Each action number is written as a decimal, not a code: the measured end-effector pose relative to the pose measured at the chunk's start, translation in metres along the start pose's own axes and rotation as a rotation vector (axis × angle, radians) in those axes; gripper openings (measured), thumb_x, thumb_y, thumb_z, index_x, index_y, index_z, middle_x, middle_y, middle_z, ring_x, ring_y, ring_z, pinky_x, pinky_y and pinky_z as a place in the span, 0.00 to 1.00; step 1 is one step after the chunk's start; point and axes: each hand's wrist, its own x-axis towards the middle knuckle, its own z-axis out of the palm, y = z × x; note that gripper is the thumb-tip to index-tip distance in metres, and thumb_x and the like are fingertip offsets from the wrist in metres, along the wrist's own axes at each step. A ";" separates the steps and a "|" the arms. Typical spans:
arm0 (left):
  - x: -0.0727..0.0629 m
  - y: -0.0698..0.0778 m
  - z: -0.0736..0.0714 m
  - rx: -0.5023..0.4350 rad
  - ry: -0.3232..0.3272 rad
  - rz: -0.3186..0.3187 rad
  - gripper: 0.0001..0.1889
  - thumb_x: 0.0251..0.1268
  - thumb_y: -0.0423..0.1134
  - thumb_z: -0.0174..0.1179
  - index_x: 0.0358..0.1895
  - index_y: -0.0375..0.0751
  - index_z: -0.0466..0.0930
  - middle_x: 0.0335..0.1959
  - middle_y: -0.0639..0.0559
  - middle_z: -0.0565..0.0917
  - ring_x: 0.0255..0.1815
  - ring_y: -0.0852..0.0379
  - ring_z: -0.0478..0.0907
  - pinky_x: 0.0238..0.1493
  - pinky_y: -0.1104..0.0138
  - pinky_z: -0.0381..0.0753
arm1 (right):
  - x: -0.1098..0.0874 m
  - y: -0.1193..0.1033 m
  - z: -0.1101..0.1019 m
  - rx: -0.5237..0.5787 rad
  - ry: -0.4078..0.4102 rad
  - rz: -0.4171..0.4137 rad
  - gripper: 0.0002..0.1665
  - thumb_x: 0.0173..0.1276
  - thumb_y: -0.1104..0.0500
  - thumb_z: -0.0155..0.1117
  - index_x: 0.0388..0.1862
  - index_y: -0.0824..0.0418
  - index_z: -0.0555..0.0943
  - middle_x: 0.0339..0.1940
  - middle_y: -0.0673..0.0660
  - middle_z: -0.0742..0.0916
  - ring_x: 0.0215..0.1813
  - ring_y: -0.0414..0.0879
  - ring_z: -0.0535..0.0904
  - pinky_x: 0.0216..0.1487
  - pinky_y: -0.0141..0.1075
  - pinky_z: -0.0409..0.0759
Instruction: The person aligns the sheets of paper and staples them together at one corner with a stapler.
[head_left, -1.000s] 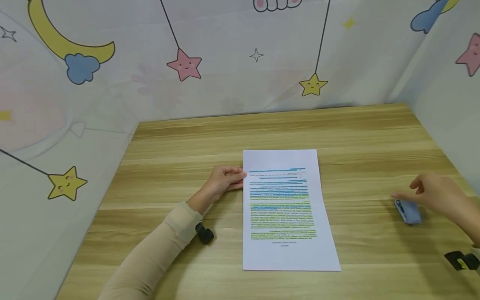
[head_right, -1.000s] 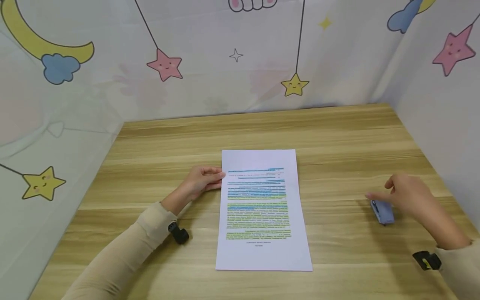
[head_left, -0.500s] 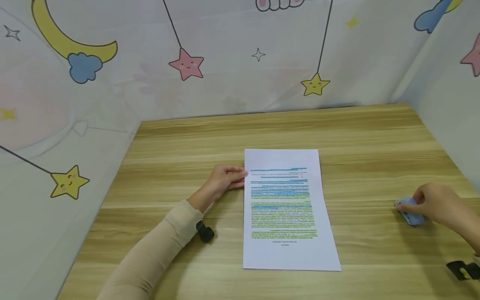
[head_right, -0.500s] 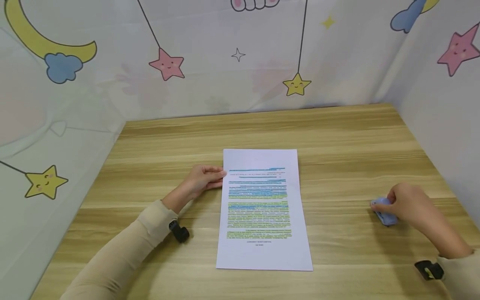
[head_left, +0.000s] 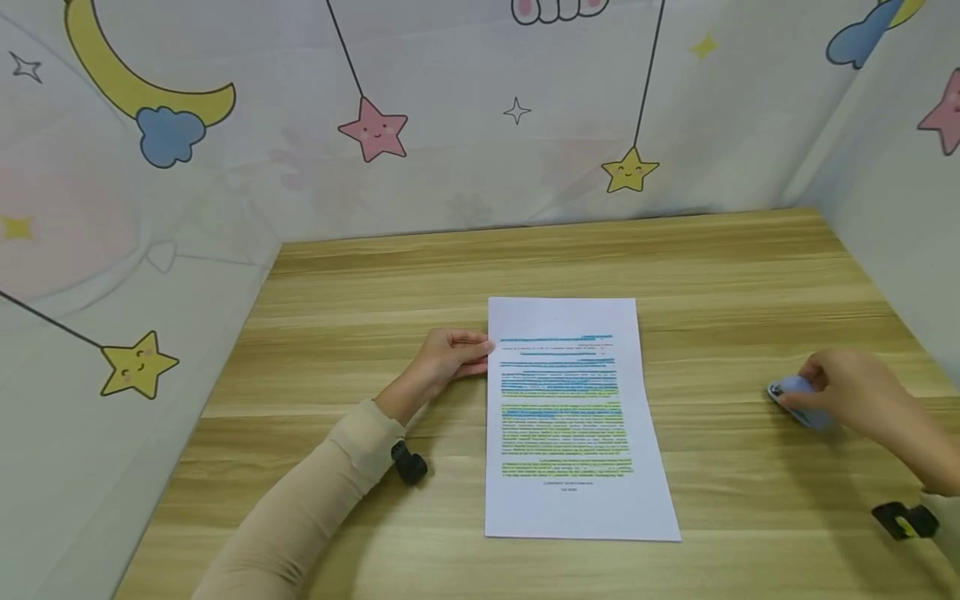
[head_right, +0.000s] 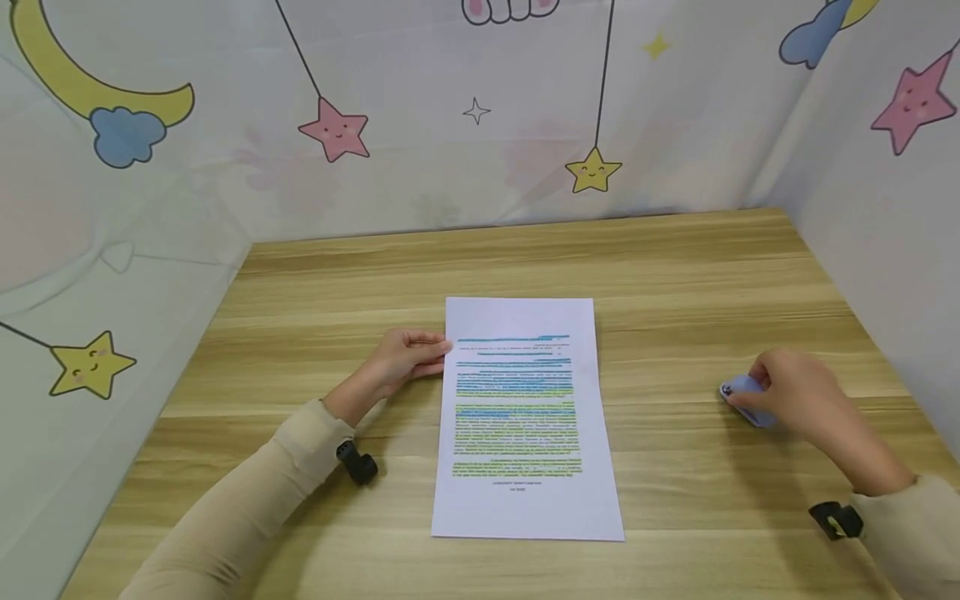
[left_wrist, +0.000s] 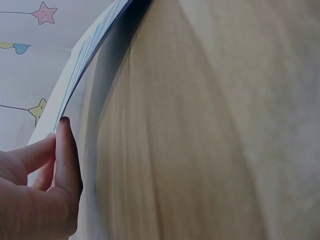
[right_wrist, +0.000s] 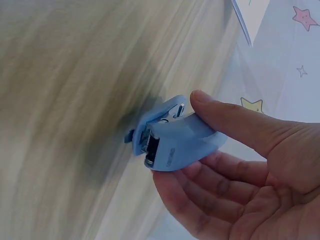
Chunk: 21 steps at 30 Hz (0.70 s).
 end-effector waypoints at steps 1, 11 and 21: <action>0.000 0.000 0.000 0.002 0.001 -0.001 0.13 0.68 0.24 0.61 0.52 0.20 0.79 0.37 0.44 0.86 0.32 0.57 0.85 0.39 0.68 0.87 | 0.004 -0.002 -0.001 0.003 0.003 -0.009 0.23 0.57 0.58 0.79 0.31 0.78 0.80 0.27 0.65 0.83 0.30 0.57 0.80 0.30 0.51 0.83; -0.001 0.001 0.002 0.012 0.004 0.001 0.13 0.68 0.24 0.61 0.53 0.20 0.78 0.38 0.42 0.85 0.33 0.57 0.85 0.40 0.67 0.88 | 0.039 -0.029 -0.005 0.030 0.036 -0.090 0.23 0.59 0.59 0.77 0.38 0.79 0.81 0.28 0.61 0.86 0.30 0.52 0.82 0.28 0.45 0.82; 0.000 0.002 0.003 0.006 -0.003 0.012 0.14 0.67 0.24 0.61 0.53 0.19 0.78 0.37 0.43 0.86 0.33 0.57 0.85 0.40 0.67 0.87 | 0.068 -0.051 -0.002 0.065 0.023 -0.159 0.18 0.60 0.64 0.75 0.39 0.78 0.80 0.31 0.61 0.86 0.32 0.50 0.81 0.29 0.43 0.81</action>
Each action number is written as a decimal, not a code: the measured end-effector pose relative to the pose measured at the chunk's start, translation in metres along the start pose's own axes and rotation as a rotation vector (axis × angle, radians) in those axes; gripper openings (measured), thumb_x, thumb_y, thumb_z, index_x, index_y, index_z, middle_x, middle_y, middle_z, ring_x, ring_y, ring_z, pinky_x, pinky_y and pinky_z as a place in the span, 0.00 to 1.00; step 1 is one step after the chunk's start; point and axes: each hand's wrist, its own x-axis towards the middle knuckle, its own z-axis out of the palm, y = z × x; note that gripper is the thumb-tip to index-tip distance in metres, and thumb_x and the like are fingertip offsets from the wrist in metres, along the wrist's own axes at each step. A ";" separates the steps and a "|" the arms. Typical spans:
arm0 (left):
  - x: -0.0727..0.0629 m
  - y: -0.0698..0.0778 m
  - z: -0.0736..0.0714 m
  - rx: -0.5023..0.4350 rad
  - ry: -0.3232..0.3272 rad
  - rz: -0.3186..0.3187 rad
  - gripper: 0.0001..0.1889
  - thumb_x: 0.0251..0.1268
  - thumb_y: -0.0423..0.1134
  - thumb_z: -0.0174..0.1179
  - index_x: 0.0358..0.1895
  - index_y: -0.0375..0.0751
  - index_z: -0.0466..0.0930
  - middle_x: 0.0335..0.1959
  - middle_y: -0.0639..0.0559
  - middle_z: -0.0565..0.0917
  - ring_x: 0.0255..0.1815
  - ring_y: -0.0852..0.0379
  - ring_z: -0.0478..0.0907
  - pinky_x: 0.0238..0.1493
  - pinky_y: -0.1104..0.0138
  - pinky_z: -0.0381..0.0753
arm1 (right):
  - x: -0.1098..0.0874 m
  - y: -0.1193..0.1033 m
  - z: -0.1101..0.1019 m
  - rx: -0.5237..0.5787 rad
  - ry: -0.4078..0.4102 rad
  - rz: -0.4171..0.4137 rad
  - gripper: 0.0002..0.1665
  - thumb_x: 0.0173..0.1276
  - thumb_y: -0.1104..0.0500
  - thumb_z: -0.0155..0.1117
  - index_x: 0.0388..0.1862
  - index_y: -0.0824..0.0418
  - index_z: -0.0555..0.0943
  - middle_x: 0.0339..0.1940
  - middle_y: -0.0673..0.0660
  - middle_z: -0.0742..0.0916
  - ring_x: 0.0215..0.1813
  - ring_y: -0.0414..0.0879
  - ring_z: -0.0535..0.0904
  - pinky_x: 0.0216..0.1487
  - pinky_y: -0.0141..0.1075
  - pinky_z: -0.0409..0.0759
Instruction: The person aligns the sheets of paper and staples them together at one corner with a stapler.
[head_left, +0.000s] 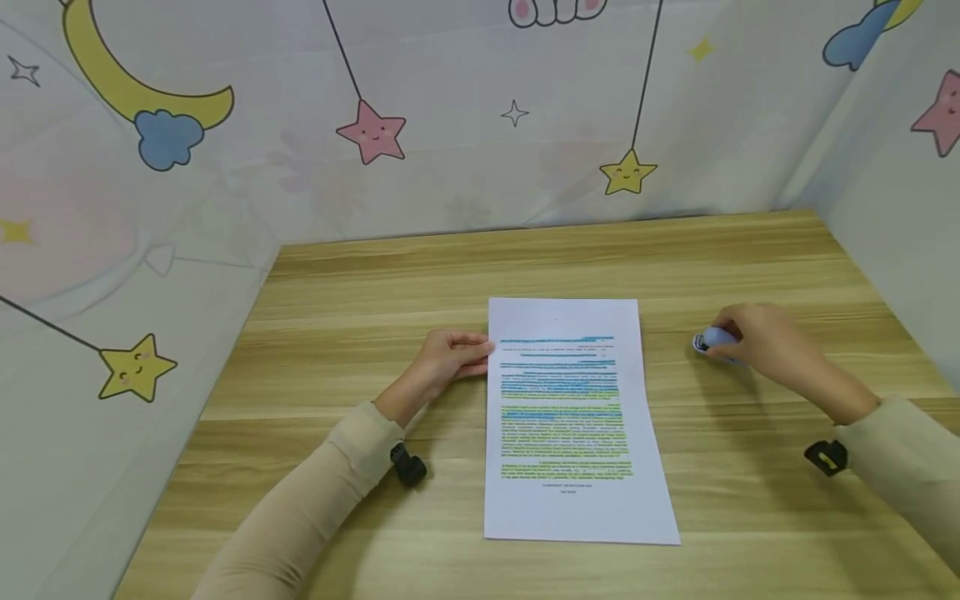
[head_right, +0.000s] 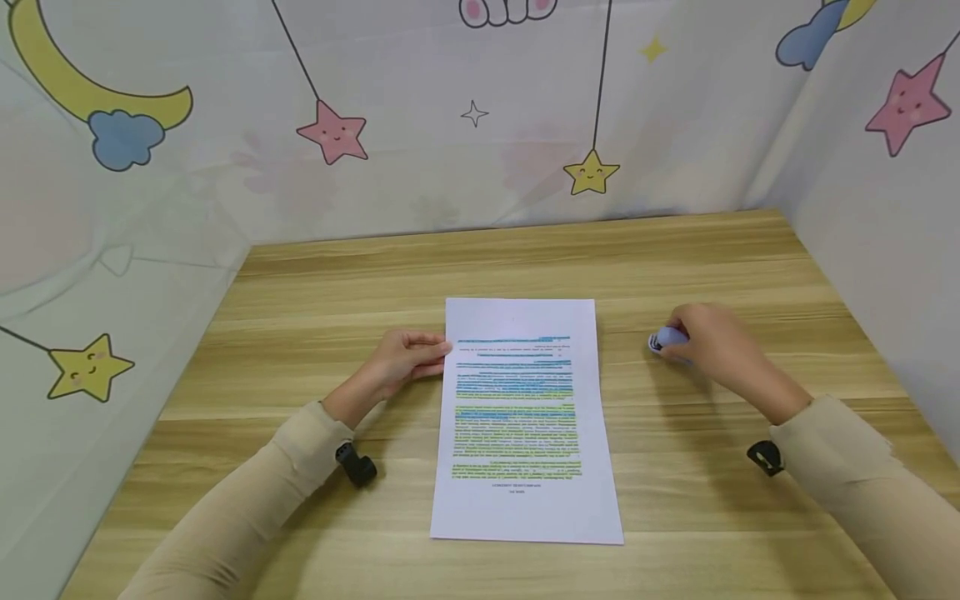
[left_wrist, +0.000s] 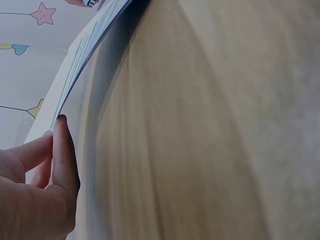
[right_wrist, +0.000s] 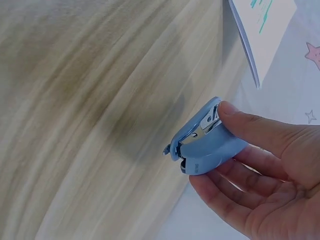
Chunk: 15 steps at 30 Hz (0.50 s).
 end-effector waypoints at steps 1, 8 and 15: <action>0.000 0.000 0.000 0.002 -0.001 0.000 0.14 0.68 0.24 0.61 0.53 0.19 0.78 0.38 0.43 0.86 0.34 0.57 0.85 0.40 0.67 0.87 | 0.002 -0.002 0.000 -0.004 0.003 -0.005 0.18 0.60 0.64 0.75 0.40 0.78 0.81 0.31 0.61 0.86 0.32 0.50 0.81 0.30 0.43 0.81; 0.000 0.001 0.001 0.010 -0.004 -0.004 0.14 0.68 0.25 0.61 0.54 0.20 0.78 0.40 0.41 0.86 0.35 0.56 0.85 0.42 0.66 0.87 | 0.019 -0.009 0.003 0.011 -0.023 -0.026 0.13 0.62 0.64 0.74 0.40 0.73 0.82 0.33 0.59 0.86 0.33 0.49 0.78 0.33 0.43 0.79; 0.001 0.001 0.004 0.013 -0.001 -0.003 0.13 0.67 0.24 0.61 0.52 0.20 0.79 0.40 0.40 0.86 0.35 0.55 0.86 0.41 0.66 0.87 | 0.037 -0.018 0.006 -0.004 -0.049 -0.051 0.14 0.62 0.64 0.74 0.39 0.73 0.82 0.35 0.62 0.85 0.36 0.52 0.78 0.36 0.47 0.80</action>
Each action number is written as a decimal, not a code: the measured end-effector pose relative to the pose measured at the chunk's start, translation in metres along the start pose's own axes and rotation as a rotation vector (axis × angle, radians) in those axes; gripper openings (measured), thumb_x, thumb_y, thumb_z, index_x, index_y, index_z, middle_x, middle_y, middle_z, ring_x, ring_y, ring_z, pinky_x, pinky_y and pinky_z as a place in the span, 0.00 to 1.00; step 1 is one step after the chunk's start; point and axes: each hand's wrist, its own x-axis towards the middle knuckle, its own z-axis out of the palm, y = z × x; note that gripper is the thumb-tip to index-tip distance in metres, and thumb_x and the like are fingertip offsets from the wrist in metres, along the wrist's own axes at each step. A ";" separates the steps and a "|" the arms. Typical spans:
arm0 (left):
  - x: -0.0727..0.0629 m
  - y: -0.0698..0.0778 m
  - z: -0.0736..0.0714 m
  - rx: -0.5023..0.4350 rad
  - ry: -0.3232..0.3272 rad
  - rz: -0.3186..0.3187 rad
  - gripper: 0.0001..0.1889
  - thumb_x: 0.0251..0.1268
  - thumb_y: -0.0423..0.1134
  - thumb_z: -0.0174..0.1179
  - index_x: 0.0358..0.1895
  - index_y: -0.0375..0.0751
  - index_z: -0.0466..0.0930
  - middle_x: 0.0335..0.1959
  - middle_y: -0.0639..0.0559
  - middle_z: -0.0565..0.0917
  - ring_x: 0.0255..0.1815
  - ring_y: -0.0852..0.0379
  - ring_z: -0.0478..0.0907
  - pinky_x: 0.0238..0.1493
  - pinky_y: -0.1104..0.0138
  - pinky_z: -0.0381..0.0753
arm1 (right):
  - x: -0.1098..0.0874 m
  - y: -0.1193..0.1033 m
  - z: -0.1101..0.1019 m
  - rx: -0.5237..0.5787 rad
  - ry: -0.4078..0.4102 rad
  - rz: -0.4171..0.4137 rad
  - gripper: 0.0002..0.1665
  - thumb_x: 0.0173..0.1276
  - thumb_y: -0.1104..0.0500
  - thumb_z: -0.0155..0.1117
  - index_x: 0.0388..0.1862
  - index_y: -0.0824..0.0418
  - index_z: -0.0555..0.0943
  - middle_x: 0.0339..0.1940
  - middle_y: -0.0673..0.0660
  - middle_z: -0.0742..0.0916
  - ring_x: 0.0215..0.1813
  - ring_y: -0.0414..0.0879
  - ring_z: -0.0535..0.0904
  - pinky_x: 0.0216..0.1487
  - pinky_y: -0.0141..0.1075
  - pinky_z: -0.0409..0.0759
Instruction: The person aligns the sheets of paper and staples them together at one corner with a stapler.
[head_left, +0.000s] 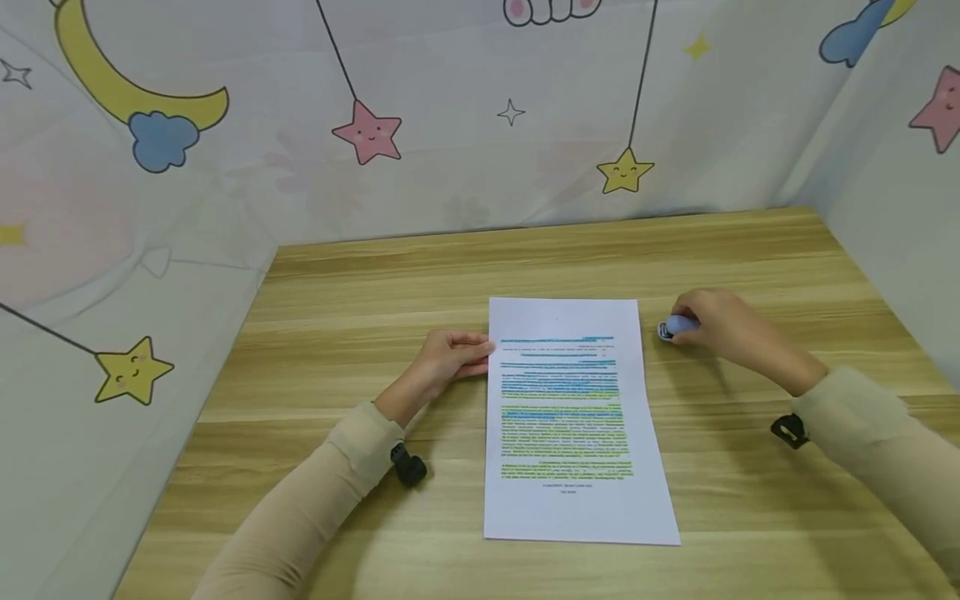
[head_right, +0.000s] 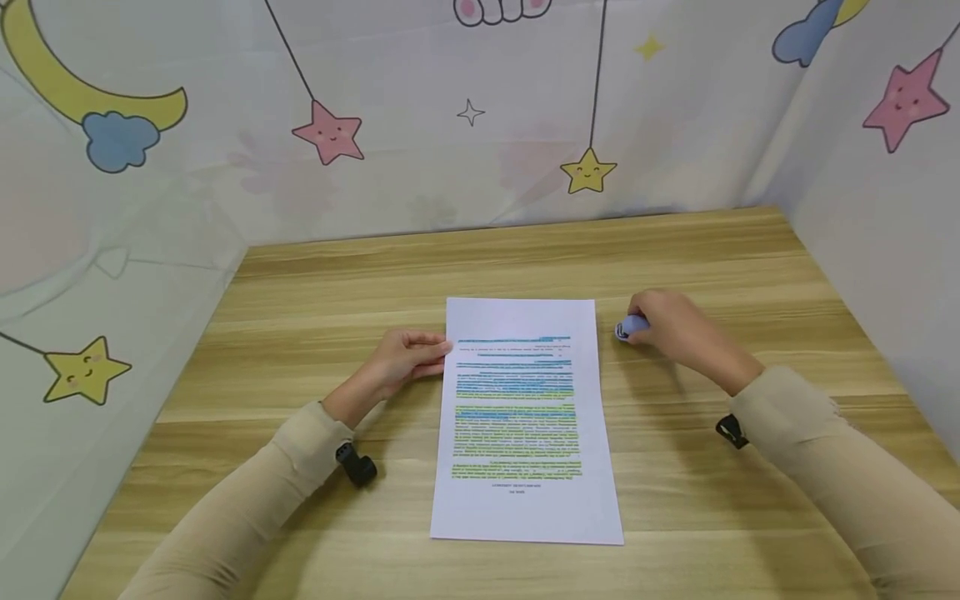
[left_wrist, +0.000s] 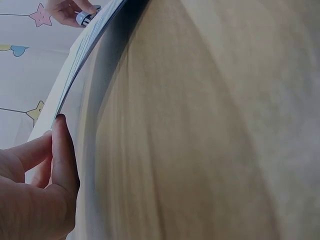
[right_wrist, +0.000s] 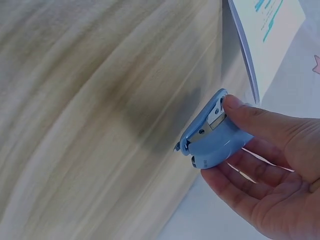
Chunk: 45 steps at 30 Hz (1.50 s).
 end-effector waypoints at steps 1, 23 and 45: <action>0.000 0.000 0.000 0.001 0.001 0.001 0.13 0.67 0.24 0.61 0.52 0.20 0.79 0.40 0.40 0.86 0.35 0.55 0.86 0.41 0.66 0.88 | 0.003 -0.002 0.000 -0.005 0.001 -0.007 0.14 0.61 0.64 0.75 0.39 0.73 0.82 0.35 0.62 0.85 0.36 0.52 0.78 0.37 0.48 0.80; 0.003 0.000 0.004 0.012 0.006 0.003 0.13 0.66 0.24 0.62 0.51 0.20 0.80 0.41 0.38 0.86 0.33 0.55 0.86 0.40 0.66 0.88 | 0.033 -0.013 0.011 0.006 -0.012 -0.078 0.15 0.58 0.66 0.77 0.40 0.73 0.82 0.37 0.62 0.85 0.37 0.51 0.78 0.39 0.48 0.80; 0.005 -0.002 0.006 -0.007 0.017 0.001 0.12 0.65 0.22 0.62 0.50 0.19 0.81 0.47 0.35 0.84 0.32 0.54 0.87 0.40 0.65 0.88 | 0.045 -0.017 0.017 0.000 0.012 -0.087 0.12 0.58 0.68 0.76 0.38 0.72 0.83 0.36 0.62 0.85 0.37 0.52 0.77 0.41 0.47 0.81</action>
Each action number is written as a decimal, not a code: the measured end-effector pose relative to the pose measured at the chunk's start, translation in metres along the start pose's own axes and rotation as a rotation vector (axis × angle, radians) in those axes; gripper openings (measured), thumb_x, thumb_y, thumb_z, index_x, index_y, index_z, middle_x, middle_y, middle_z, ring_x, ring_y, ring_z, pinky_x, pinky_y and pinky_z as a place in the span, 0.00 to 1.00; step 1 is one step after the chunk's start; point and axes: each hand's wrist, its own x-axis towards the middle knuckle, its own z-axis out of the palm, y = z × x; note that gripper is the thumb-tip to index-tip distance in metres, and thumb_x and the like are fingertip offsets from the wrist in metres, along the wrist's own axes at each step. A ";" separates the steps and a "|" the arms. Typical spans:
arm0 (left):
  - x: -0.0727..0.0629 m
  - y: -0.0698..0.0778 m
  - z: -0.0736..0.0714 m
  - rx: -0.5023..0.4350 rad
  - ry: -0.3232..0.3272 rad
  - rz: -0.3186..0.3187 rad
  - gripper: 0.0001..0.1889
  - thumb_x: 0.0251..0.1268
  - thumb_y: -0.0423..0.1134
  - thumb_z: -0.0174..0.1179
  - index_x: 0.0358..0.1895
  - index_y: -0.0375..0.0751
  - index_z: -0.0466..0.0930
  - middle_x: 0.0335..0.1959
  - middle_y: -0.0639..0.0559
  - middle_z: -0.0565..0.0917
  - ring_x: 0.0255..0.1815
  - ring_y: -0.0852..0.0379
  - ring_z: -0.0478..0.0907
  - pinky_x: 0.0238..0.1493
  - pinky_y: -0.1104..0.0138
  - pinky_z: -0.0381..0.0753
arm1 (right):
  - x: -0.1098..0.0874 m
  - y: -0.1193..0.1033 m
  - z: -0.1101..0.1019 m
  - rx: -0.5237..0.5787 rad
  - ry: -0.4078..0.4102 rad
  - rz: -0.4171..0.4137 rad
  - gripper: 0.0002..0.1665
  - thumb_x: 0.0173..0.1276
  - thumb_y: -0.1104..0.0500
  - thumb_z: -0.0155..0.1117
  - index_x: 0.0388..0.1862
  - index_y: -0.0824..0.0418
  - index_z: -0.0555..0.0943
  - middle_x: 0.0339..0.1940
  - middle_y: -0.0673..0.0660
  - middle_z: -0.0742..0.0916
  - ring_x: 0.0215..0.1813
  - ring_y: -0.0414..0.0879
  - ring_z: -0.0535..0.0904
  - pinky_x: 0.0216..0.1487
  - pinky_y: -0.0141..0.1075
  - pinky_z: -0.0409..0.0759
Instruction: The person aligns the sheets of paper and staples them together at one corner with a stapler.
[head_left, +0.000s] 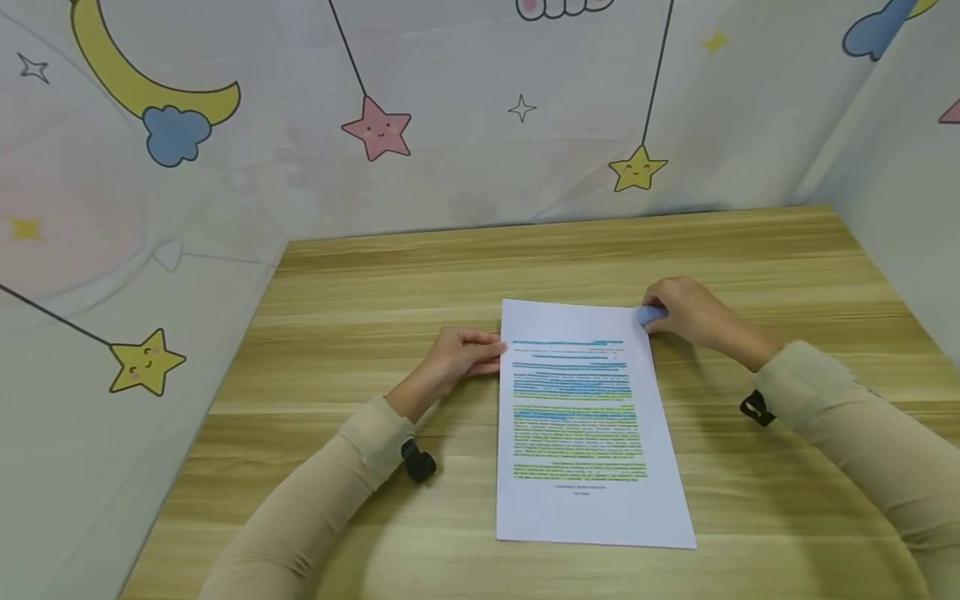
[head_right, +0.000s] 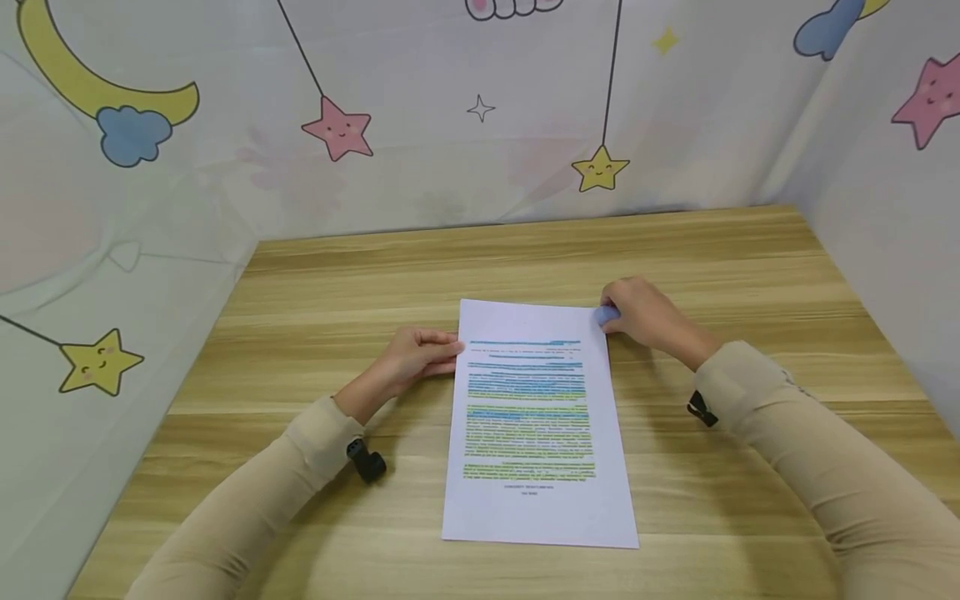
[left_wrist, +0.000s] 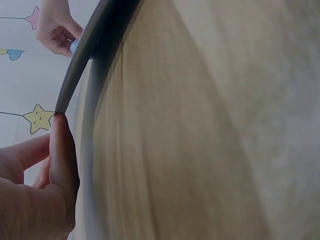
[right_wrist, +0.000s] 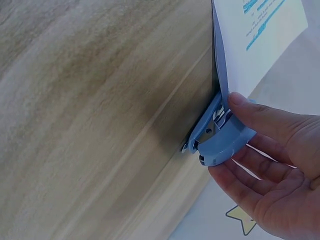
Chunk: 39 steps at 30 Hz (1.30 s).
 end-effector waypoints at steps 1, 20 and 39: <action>0.000 0.000 0.000 0.001 0.001 -0.001 0.12 0.65 0.22 0.62 0.50 0.19 0.81 0.47 0.34 0.84 0.32 0.54 0.87 0.40 0.65 0.88 | 0.000 0.000 0.000 0.000 0.001 -0.002 0.13 0.59 0.68 0.76 0.38 0.73 0.83 0.36 0.62 0.85 0.37 0.52 0.77 0.41 0.48 0.81; 0.000 -0.004 0.000 0.016 0.007 -0.017 0.12 0.66 0.23 0.62 0.50 0.20 0.81 0.43 0.36 0.85 0.32 0.55 0.86 0.39 0.66 0.88 | 0.019 -0.001 0.001 0.187 0.106 0.043 0.40 0.83 0.42 0.42 0.72 0.78 0.61 0.71 0.77 0.67 0.73 0.71 0.58 0.73 0.64 0.56; 0.001 -0.005 0.000 0.022 -0.007 -0.015 0.12 0.66 0.22 0.61 0.51 0.19 0.80 0.44 0.35 0.85 0.33 0.55 0.86 0.42 0.65 0.87 | 0.053 0.002 0.027 0.096 0.132 0.056 0.46 0.81 0.36 0.20 0.79 0.72 0.48 0.81 0.67 0.51 0.81 0.59 0.34 0.77 0.59 0.30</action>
